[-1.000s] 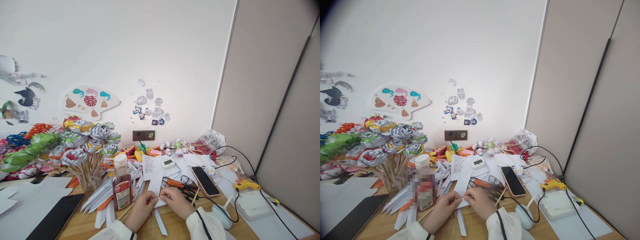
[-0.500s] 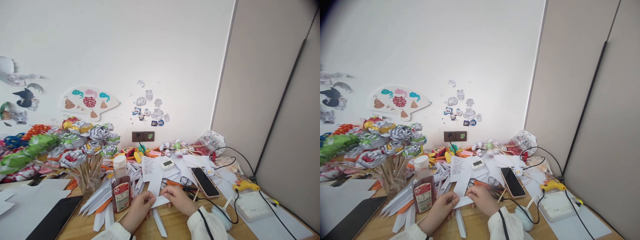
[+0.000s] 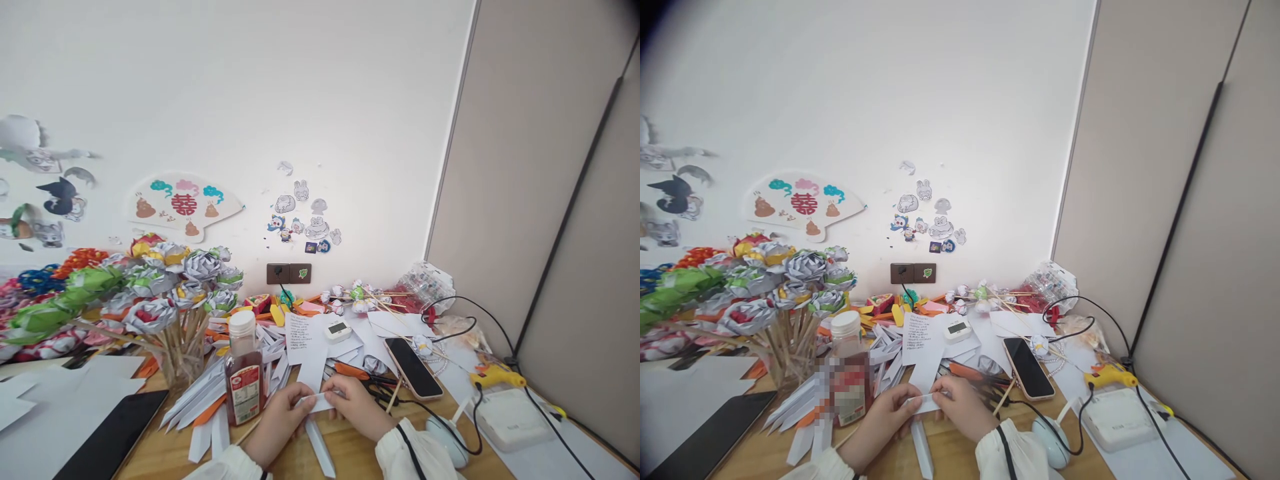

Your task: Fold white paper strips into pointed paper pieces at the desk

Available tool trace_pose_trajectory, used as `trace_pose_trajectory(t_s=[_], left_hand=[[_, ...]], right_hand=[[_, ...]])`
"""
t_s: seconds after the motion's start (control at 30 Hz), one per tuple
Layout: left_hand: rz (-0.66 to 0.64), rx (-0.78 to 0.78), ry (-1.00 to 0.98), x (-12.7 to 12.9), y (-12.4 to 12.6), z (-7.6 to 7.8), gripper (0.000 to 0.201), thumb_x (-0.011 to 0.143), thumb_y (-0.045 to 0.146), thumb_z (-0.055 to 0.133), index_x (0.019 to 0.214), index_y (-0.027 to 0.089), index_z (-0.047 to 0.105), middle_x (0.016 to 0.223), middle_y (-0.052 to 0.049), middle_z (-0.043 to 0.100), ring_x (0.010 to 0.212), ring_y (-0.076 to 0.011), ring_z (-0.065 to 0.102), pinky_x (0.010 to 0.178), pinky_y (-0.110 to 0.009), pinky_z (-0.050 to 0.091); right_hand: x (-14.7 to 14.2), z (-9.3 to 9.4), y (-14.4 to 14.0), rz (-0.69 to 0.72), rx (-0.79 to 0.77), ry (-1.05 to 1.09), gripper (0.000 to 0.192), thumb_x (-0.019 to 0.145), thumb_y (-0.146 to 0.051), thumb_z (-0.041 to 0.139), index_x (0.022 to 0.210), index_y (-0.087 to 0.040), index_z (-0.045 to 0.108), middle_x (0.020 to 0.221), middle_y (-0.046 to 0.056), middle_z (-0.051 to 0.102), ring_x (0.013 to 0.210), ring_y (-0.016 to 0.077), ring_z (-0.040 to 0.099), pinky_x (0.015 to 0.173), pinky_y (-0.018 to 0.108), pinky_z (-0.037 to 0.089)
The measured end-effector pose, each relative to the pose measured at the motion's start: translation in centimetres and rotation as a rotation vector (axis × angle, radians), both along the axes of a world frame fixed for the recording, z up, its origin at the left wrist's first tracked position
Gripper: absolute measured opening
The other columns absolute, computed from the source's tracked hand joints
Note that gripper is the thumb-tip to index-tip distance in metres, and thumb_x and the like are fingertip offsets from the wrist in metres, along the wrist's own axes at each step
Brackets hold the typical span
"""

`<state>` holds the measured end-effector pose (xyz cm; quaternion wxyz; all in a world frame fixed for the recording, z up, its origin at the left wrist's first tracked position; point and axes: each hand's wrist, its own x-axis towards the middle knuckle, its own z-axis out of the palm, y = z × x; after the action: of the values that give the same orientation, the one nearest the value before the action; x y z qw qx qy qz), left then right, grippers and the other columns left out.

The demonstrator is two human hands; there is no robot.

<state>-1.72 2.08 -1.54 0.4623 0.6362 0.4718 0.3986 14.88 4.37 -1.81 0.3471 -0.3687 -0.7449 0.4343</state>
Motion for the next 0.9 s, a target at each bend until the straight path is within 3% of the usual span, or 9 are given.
trace_pose_trajectory(t_s=[0.2,0.57,0.8,0.9], left_hand=[[-0.029,-0.094,-0.131,-0.26,0.21,0.25,0.024,0.066,0.036,0.056,0.076,0.015,0.051,0.049,0.007,0.051,0.036,-0.0048,0.039,0.037,-0.017,0.028],[0.002,-0.242,-0.454,-0.30,-0.05,0.94,0.026,0.053,0.031,0.067,0.071,0.013,0.060,0.049,0.004,0.056,0.042,-0.0078,0.048,0.043,-0.019,0.033],[-0.008,-0.184,-0.421,-0.17,0.34,0.48,0.033,0.056,0.044,0.064,0.061,0.012,0.059,0.046,0.003,0.054,0.038,-0.0071,0.045,0.042,-0.020,0.033],[0.005,-0.156,-0.358,0.01,0.30,0.54,0.035,0.054,0.044,0.065,0.067,0.012,0.059,0.048,0.004,0.053,0.038,-0.0065,0.043,0.041,-0.021,0.032]], right_hand=[[-0.08,0.24,-0.33,0.018,-0.059,0.053,0.013,0.074,-0.021,0.044,0.082,-0.016,0.054,0.055,-0.004,0.050,0.047,0.0079,0.047,0.045,0.017,0.036],[-0.35,0.25,-0.14,-0.014,0.040,0.135,0.013,0.074,-0.018,0.045,0.079,-0.016,0.056,0.065,-0.001,0.056,0.059,0.0116,0.052,0.052,0.021,0.039],[-0.19,-0.19,0.04,0.013,0.007,0.152,0.018,0.074,-0.032,0.051,0.075,-0.015,0.055,0.064,-0.002,0.050,0.054,0.0087,0.047,0.049,0.019,0.037],[-0.26,-0.30,0.13,0.001,0.013,0.157,0.022,0.075,-0.036,0.050,0.072,-0.015,0.055,0.063,-0.003,0.049,0.052,0.0082,0.045,0.049,0.019,0.037]])
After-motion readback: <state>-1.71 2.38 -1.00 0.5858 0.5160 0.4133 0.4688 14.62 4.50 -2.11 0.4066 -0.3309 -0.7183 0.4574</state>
